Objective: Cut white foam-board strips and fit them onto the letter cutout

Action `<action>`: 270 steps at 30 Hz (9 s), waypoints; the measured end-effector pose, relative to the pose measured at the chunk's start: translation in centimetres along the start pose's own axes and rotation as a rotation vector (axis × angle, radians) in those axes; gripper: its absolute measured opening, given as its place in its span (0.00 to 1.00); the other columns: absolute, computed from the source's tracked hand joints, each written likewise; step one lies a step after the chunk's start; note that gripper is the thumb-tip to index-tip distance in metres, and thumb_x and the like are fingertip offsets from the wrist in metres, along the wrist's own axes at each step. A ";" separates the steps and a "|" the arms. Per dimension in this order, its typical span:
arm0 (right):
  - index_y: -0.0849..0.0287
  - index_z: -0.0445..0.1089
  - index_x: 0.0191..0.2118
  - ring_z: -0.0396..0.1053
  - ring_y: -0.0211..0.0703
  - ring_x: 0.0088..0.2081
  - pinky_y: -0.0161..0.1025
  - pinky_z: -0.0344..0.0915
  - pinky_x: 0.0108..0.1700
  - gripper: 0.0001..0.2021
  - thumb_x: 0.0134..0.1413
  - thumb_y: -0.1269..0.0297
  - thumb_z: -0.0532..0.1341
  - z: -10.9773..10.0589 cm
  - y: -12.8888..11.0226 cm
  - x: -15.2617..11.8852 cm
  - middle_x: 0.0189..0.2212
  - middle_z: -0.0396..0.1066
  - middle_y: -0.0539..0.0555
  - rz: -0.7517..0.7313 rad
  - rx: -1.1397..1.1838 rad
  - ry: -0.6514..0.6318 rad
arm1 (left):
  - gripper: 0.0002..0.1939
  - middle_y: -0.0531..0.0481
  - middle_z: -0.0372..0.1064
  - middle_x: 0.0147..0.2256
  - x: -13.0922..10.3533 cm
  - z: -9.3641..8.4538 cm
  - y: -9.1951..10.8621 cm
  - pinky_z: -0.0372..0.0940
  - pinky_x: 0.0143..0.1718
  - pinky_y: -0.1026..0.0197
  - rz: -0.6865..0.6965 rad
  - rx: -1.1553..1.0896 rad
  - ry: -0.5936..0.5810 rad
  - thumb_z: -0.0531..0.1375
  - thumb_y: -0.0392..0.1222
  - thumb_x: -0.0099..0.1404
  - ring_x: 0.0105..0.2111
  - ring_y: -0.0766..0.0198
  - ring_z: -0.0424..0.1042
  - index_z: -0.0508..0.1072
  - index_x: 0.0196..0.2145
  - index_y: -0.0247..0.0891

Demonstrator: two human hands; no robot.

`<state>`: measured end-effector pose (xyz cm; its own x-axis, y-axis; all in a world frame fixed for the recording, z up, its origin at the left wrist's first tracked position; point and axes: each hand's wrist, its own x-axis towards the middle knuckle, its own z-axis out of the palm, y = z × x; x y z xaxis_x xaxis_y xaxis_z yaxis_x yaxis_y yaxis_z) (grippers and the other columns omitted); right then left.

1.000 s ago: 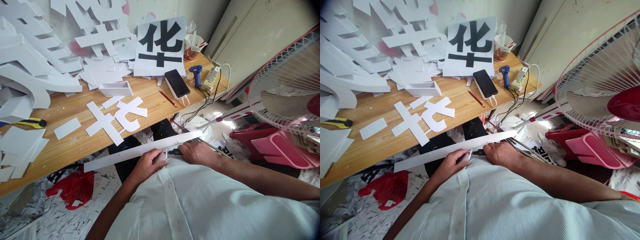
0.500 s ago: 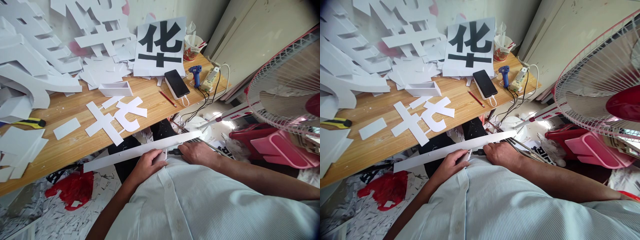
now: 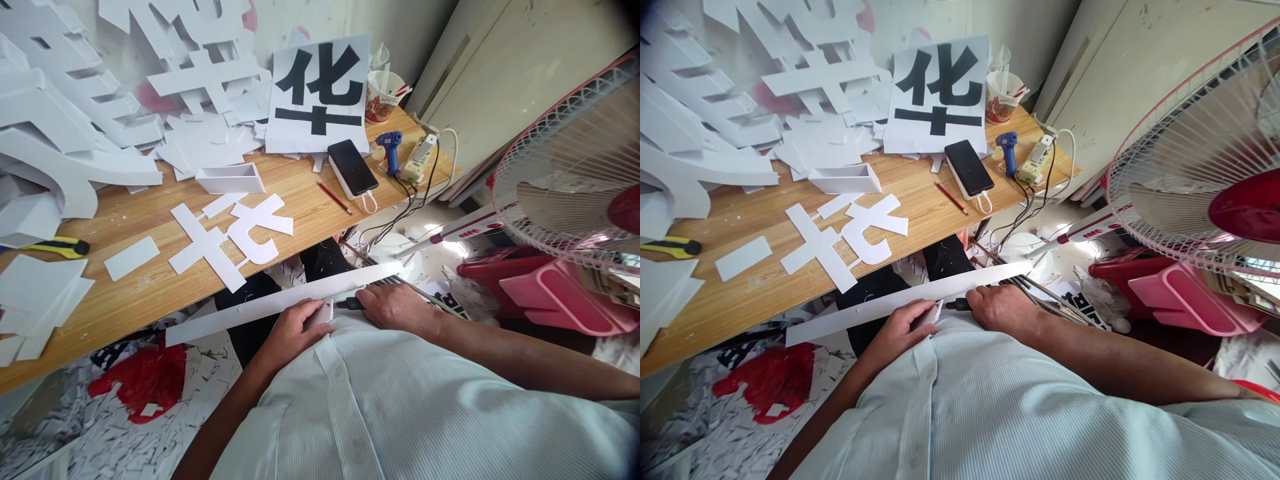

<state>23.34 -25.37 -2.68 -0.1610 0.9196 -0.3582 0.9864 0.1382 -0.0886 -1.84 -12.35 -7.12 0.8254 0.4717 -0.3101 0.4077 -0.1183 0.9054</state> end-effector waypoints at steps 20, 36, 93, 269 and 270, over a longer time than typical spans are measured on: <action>0.63 0.72 0.51 0.81 0.52 0.41 0.40 0.53 0.31 0.08 0.74 0.68 0.58 -0.2 0.3 -0.1 0.44 0.82 0.62 0.114 0.048 -0.116 | 0.25 0.43 0.81 0.54 -0.4 -0.3 0.5 0.70 0.59 0.51 0.040 0.012 -0.032 0.66 0.56 0.71 0.52 0.48 0.78 0.80 0.60 0.42; 0.56 0.71 0.43 0.78 0.47 0.36 0.39 0.59 0.37 0.15 0.79 0.53 0.54 1.8 1.4 -0.3 0.36 0.81 0.55 0.232 0.454 0.180 | 0.27 0.44 0.79 0.55 -0.2 -0.4 2.6 0.70 0.59 0.50 0.013 0.114 0.116 0.72 0.56 0.66 0.54 0.48 0.77 0.79 0.58 0.42; 0.55 0.78 0.45 0.75 0.48 0.44 0.43 0.72 0.49 0.15 0.58 0.55 0.76 -2.2 0.3 5.7 0.42 0.79 0.53 0.067 1.486 0.573 | 0.29 0.39 0.83 0.35 3.7 -3.2 5.3 0.74 0.35 0.57 -0.163 -0.517 -0.200 0.66 0.66 0.70 0.32 0.55 0.82 0.80 0.44 0.32; 0.56 0.69 0.57 0.73 0.43 0.25 0.35 0.67 0.27 0.17 0.65 0.61 0.61 3.8 -2.2 5.9 0.26 0.73 0.47 0.224 1.062 0.599 | 0.19 0.42 0.82 0.47 4.9 -1.0 6.3 0.77 0.49 0.51 0.392 0.256 0.435 0.70 0.52 0.70 0.46 0.50 0.82 0.78 0.54 0.40; 0.56 0.69 0.57 0.73 0.44 0.25 0.35 0.67 0.26 0.17 0.64 0.61 0.61 3.8 -2.2 5.9 0.26 0.73 0.47 0.229 1.064 0.598 | 0.19 0.42 0.82 0.47 4.9 -1.0 6.3 0.77 0.49 0.51 0.393 0.260 0.435 0.70 0.52 0.70 0.45 0.50 0.82 0.78 0.54 0.41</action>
<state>20.12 -21.69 -8.15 0.3264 0.9452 -0.0100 0.4284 -0.1574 -0.8898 4.42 -9.94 -2.68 0.7211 0.6549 0.2260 0.2336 -0.5370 0.8106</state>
